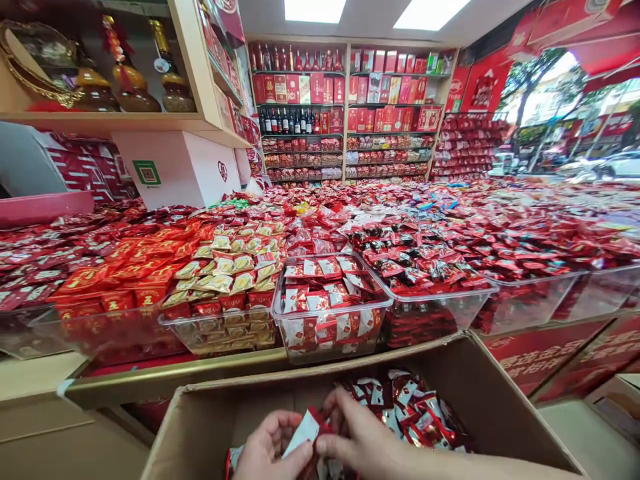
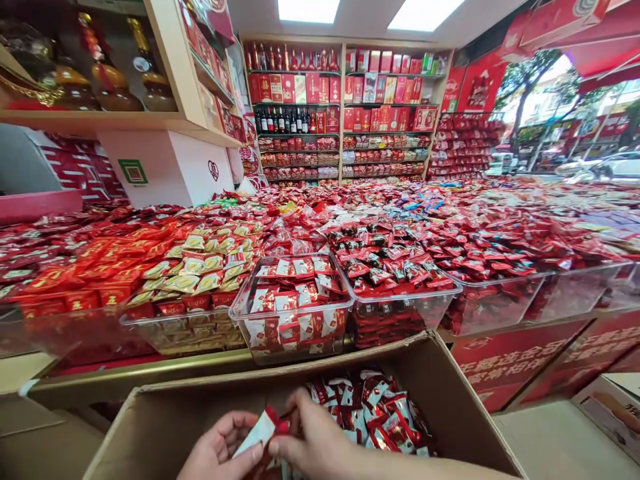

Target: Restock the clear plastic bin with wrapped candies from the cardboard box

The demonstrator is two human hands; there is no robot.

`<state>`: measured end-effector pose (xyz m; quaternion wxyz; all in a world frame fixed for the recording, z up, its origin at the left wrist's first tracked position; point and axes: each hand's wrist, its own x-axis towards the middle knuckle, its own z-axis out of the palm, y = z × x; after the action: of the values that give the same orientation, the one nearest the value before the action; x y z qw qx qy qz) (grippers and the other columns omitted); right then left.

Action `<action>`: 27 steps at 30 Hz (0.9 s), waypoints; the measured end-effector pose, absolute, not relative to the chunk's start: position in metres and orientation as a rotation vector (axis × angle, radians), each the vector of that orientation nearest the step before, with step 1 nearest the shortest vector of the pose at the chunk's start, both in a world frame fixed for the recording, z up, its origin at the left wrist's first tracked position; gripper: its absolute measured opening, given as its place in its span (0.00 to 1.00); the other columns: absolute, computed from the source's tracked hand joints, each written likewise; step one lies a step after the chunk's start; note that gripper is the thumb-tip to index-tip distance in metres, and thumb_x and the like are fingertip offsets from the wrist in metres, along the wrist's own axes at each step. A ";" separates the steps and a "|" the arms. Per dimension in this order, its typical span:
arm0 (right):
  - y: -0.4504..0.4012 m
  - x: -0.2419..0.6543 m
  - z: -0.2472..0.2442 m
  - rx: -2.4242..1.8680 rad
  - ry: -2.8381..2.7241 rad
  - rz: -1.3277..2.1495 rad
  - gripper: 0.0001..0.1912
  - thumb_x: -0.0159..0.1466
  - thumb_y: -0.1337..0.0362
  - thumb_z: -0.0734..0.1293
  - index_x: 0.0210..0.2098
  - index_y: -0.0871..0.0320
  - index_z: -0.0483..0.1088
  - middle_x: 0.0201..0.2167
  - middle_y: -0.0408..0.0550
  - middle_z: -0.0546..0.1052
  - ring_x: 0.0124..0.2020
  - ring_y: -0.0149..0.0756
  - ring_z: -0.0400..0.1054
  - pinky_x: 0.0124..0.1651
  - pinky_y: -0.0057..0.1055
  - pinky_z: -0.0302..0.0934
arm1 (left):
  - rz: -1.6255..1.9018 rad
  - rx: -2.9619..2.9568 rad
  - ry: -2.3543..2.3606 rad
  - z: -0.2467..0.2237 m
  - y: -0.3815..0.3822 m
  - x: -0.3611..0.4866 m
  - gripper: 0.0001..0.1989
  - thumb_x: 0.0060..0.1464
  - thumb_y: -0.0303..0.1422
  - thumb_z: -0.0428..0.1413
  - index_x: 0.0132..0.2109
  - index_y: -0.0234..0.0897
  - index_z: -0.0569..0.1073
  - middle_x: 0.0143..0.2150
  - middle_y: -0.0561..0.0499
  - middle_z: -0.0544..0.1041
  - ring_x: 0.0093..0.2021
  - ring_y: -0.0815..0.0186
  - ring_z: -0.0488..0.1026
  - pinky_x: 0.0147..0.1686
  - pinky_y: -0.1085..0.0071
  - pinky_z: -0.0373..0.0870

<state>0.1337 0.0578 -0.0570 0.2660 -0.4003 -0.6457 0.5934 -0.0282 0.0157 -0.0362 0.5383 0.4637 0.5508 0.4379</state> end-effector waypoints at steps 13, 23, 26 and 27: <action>0.052 0.144 -0.019 -0.787 -1.305 2.198 0.19 0.50 0.52 0.65 0.26 0.64 0.62 0.20 0.43 0.70 0.17 0.22 0.60 0.23 0.22 0.52 | 1.227 0.512 1.019 -0.011 0.003 -0.015 0.10 0.46 0.32 0.57 0.38 0.34 0.73 0.26 0.49 0.79 0.29 0.65 0.74 0.31 0.70 0.69; 0.051 0.149 -0.028 -0.969 -1.425 2.071 0.21 0.48 0.48 0.65 0.22 0.62 0.60 0.16 0.39 0.65 0.17 0.23 0.57 0.22 0.23 0.51 | 1.183 0.700 1.166 -0.021 0.004 -0.006 0.21 0.35 0.36 0.62 0.40 0.36 0.72 0.29 0.48 0.80 0.29 0.62 0.75 0.30 0.71 0.70; 0.049 0.156 -0.018 -0.942 -1.627 1.877 0.16 0.52 0.53 0.64 0.24 0.61 0.61 0.16 0.37 0.61 0.18 0.22 0.52 0.21 0.21 0.47 | 1.204 0.786 1.244 -0.017 0.001 -0.006 0.20 0.34 0.37 0.63 0.39 0.39 0.74 0.33 0.48 0.80 0.36 0.59 0.75 0.36 0.70 0.70; 0.048 0.158 -0.013 -0.944 -1.727 1.780 0.14 0.53 0.56 0.63 0.24 0.61 0.62 0.17 0.37 0.60 0.19 0.22 0.51 0.21 0.20 0.46 | 1.184 0.815 1.262 -0.015 0.000 -0.007 0.19 0.34 0.36 0.63 0.38 0.39 0.74 0.34 0.48 0.80 0.38 0.58 0.74 0.38 0.69 0.70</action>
<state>0.1577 0.0478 -0.0129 0.2414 -0.3452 -0.6316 0.6509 -0.0072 -0.0003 -0.0151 0.5766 0.3481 0.5390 0.5058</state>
